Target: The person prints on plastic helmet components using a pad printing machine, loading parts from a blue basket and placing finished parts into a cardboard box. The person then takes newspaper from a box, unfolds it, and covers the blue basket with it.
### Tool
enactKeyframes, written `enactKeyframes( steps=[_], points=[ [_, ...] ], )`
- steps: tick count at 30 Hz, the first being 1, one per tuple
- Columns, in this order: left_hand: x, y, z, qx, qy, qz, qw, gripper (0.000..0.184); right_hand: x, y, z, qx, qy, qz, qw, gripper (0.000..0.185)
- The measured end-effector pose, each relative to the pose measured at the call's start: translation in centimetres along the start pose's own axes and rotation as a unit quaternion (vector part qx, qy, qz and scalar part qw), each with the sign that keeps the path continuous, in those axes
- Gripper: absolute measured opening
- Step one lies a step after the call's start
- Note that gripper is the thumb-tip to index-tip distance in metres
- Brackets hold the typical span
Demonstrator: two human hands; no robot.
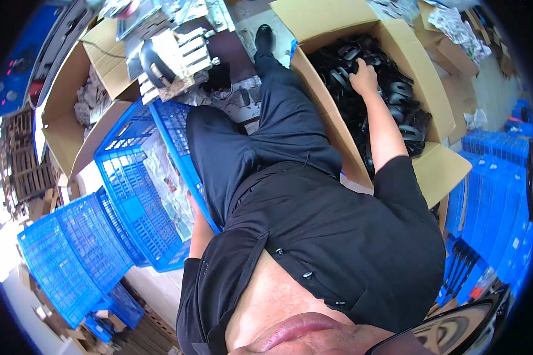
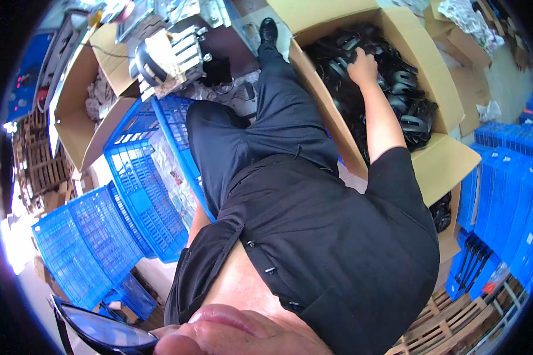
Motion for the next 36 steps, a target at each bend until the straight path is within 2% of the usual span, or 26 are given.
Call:
enactKeyframes(
  steps=[5, 8, 11, 13, 15, 17, 18, 19, 21, 23, 25, 27, 29, 31, 33, 35, 36],
  points=[
    [1.8, -1.7, -0.1, 0.064, 0.007, 0.032, 0.997, 0.066, 1.9, 3.7, -1.4, -0.136, -0.001, 0.012, 0.991, 0.049],
    [1.8, -2.5, 0.1, 0.093, 0.015, 0.041, 0.995, 0.065, 4.0, 4.7, -1.0, -0.163, -0.012, -0.060, 0.985, 0.034],
    [1.0, -3.3, 1.1, 0.113, 0.024, 0.045, 0.992, 0.064, 6.2, 2.9, 1.3, -0.187, -0.016, -0.078, 0.979, 0.031],
    [0.6, -3.3, 2.4, 0.100, 0.037, 0.044, 0.993, 0.064, 6.1, 3.5, 1.7, -0.206, 0.023, -0.048, 0.977, 0.029],
    [0.8, -1.8, 4.6, 0.043, 0.067, 0.038, 0.996, 0.059, 6.6, 2.8, 2.8, -0.181, 0.018, -0.051, 0.982, 0.031],
    [1.5, 0.7, 7.0, -0.025, 0.104, 0.030, 0.994, 0.050, 7.2, 2.2, 3.9, -0.161, 0.041, -0.059, 0.984, 0.042],
    [1.3, 1.5, 8.9, 0.034, 0.191, 0.007, 0.981, 0.045, 7.4, 1.4, 4.5, -0.152, 0.043, -0.057, 0.986, 0.049],
    [0.9, 2.6, 10.3, 0.075, 0.212, -0.010, 0.974, 0.045, 7.6, 0.6, 5.2, -0.141, 0.046, -0.057, 0.987, 0.059],
    [0.8, 6.9, 15.1, 0.158, 0.249, -0.046, 0.954, 0.046, 8.0, -1.3, 6.8, -0.125, 0.048, -0.068, 0.989, 0.067],
    [3.0, 13.5, 20.1, 0.234, 0.283, -0.089, 0.926, 0.046, 7.9, -4.0, 8.1, -0.161, 0.054, -0.054, 0.984, 0.067],
    [4.1, 19.6, 24.3, 0.251, 0.362, -0.225, 0.869, 0.047, 7.7, -7.0, 8.7, -0.236, 0.039, -0.047, 0.970, 0.064],
    [9.2, 27.8, 27.9, 0.263, 0.364, -0.287, 0.846, 0.044, 5.7, -9.4, 6.9, -0.337, 0.028, 0.061, 0.939, 0.056],
    [13.5, 34.8, 29.7, 0.239, 0.337, -0.332, 0.848, 0.042, 6.1, -14.9, 6.2, -0.461, -0.044, 0.072, 0.883, 0.053],
    [16.6, 40.5, 30.4, 0.219, 0.337, -0.406, 0.821, 0.042, 7.6, -20.9, 6.2, -0.519, -0.103, 0.064, 0.846, 0.045],
    [18.9, 45.0, 31.1, 0.085, 0.429, -0.461, 0.772, 0.049, 9.5, -27.1, 5.7, -0.554, -0.161, 0.101, 0.811, 0.043],
    [20.8, 48.3, 31.4, 0.007, 0.485, -0.458, 0.745, 0.056, 10.6, -30.6, 3.8, -0.579, -0.217, 0.087, 0.781, 0.043],
    [19.6, 49.7, 30.8, -0.046, 0.457, -0.435, 0.774, 0.060, 11.3, -32.6, 3.5, -0.586, -0.235, 0.089, 0.771, 0.042]
  ],
)
Point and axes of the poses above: each hand's wrist, its own x-axis away from the middle knuckle, its own z-axis out of the back of the hand, y = z × x, the point moved 10 cm from there along -x, towards the middle knuckle, and after that the axes turned 10 degrees about -x, right-handed, at the moved point
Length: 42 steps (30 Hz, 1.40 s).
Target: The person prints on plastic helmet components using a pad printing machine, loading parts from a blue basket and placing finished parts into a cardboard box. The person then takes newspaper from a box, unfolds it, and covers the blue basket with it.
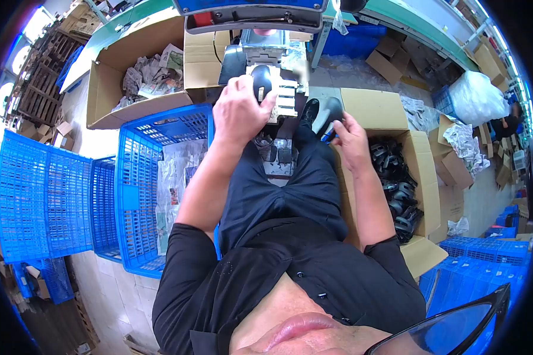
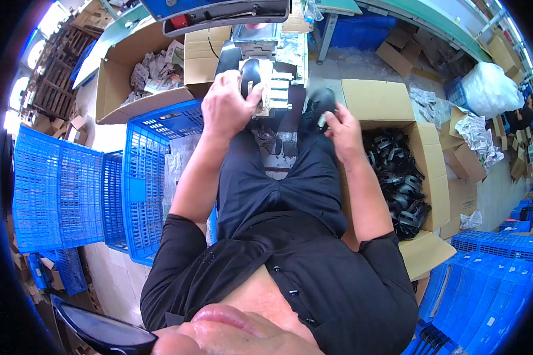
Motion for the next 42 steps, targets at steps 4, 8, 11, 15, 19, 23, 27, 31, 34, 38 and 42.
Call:
enactKeyframes(
  steps=[4, 8, 11, 15, 19, 23, 27, 31, 34, 38, 42],
  points=[
    [-1.6, 0.6, -2.0, -0.017, 0.015, -0.002, 1.000, 0.044, -1.4, -1.2, -6.2, -0.008, -0.053, -0.004, 0.999, 0.043],
    [-1.4, -1.4, 2.5, 0.041, 0.101, 0.049, 0.993, 0.036, -3.3, -2.0, -10.8, -0.037, -0.088, 0.007, 0.995, 0.052],
    [0.6, -5.0, 3.7, 0.068, 0.101, 0.106, 0.987, 0.037, -4.3, -3.0, -14.7, -0.021, -0.131, 0.029, 0.991, 0.058],
    [4.7, -9.3, 3.1, 0.083, 0.059, 0.157, 0.982, 0.036, -7.7, -0.9, -16.9, 0.081, -0.105, 0.088, 0.987, 0.060],
    [9.1, -12.8, 2.1, 0.087, 0.021, 0.215, 0.973, 0.037, -8.0, -1.0, -16.5, 0.159, -0.052, 0.127, 0.978, 0.064],
    [13.6, -16.2, 0.4, 0.103, -0.012, 0.254, 0.962, 0.035, -4.8, -3.8, -14.0, 0.173, -0.004, 0.213, 0.962, 0.055],
    [17.3, -18.4, -1.0, 0.146, -0.046, 0.327, 0.933, 0.034, 3.1, -17.0, -16.0, 0.149, -0.034, 0.455, 0.877, 0.057],
    [18.5, -20.2, -2.1, 0.172, -0.017, 0.348, 0.921, 0.034, 6.6, -28.2, -18.9, 0.180, -0.042, 0.644, 0.742, 0.080],
    [18.1, -20.2, -1.5, 0.183, -0.001, 0.362, 0.914, 0.031, 5.5, -32.0, -22.1, 0.241, -0.034, 0.692, 0.679, 0.087],
    [19.3, -21.5, -2.7, 0.200, 0.016, 0.365, 0.909, 0.032, 2.4, -32.7, -23.7, 0.157, -0.115, 0.598, 0.777, 0.082],
    [21.4, -23.6, -4.5, 0.206, 0.012, 0.389, 0.898, 0.034, 1.2, -31.6, -23.6, 0.085, -0.136, 0.566, 0.808, 0.074]
  ],
)
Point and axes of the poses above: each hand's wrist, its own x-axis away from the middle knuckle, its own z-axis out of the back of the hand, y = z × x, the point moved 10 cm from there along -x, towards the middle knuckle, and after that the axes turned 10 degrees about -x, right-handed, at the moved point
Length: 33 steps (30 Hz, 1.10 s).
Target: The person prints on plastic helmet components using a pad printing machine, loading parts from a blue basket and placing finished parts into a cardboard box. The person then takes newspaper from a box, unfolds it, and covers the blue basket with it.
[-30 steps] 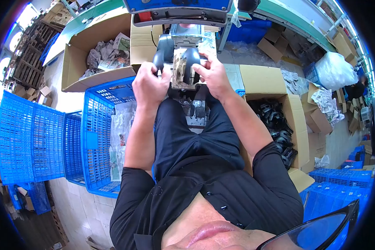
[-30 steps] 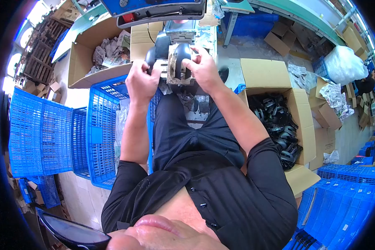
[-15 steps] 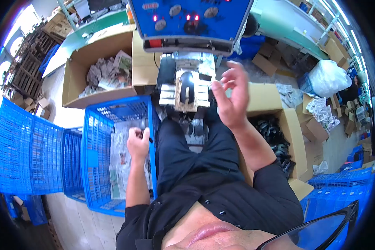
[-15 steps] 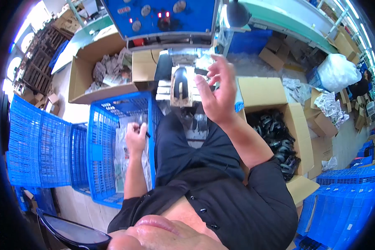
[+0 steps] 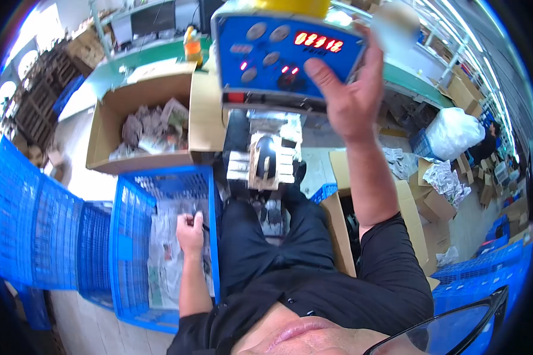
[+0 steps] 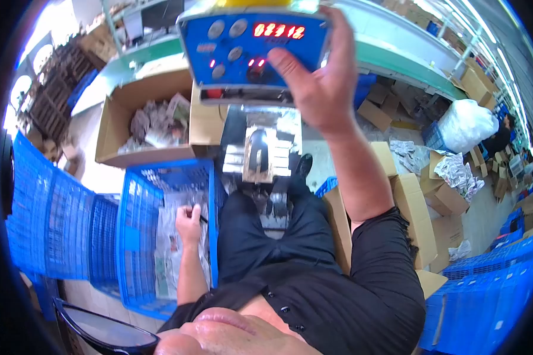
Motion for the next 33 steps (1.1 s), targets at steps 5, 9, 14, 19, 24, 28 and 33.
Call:
enactKeyframes(
  steps=[5, 9, 14, 19, 24, 28, 33],
  points=[
    [-2.0, -10.7, -2.3, -0.056, -0.034, 0.067, 0.996, 0.046, -0.1, 0.3, 0.3, 0.035, 0.054, 0.057, 0.996, 0.070],
    [-2.3, -20.7, -4.7, -0.189, -0.066, 0.168, 0.965, 0.047, -1.5, -1.1, -4.6, 0.085, -0.134, 0.154, 0.975, 0.061],
    [-4.1, -25.5, -11.8, -0.200, -0.142, 0.204, 0.948, 0.048, -0.6, -0.6, -6.7, 0.137, -0.184, 0.160, 0.960, 0.057],
    [-6.4, -24.1, -19.9, -0.221, -0.219, 0.142, 0.940, 0.051, -0.2, 1.4, -7.3, 0.173, -0.195, 0.137, 0.956, 0.053],
    [-7.0, -24.6, -25.2, -0.240, -0.239, 0.103, 0.935, 0.051, 0.0, 3.1, -7.7, 0.196, -0.208, 0.118, 0.951, 0.049],
    [-6.6, -25.7, -26.7, -0.236, -0.210, 0.054, 0.947, 0.040, -0.4, 3.2, -7.6, 0.204, -0.211, 0.118, 0.949, 0.047],
    [-6.1, -26.7, -27.3, -0.237, -0.228, 0.016, 0.944, 0.034, -0.6, 1.5, -6.1, 0.202, -0.203, 0.141, 0.948, 0.045]
  ],
)
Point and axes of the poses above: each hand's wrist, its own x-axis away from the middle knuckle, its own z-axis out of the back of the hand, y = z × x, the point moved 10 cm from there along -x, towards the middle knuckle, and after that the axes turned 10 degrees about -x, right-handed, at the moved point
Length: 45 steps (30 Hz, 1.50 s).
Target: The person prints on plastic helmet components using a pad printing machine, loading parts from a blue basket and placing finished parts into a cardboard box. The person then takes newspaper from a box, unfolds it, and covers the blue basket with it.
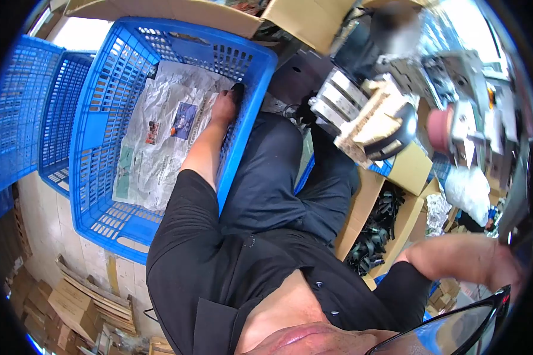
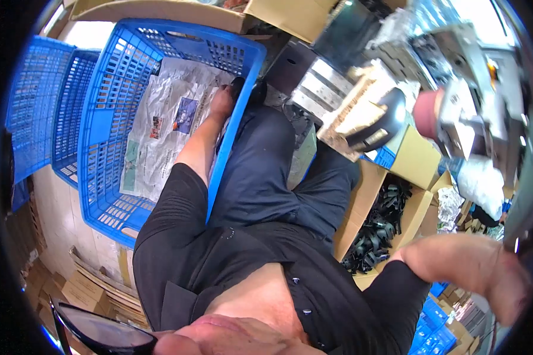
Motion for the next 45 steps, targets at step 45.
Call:
enactKeyframes(
  steps=[45],
  points=[
    [23.0, -6.5, 12.0, 0.305, -0.133, 0.226, 0.916, 0.030, 72.0, 10.1, 17.4, 0.260, 0.069, -0.867, 0.419, 0.072]
  ],
)
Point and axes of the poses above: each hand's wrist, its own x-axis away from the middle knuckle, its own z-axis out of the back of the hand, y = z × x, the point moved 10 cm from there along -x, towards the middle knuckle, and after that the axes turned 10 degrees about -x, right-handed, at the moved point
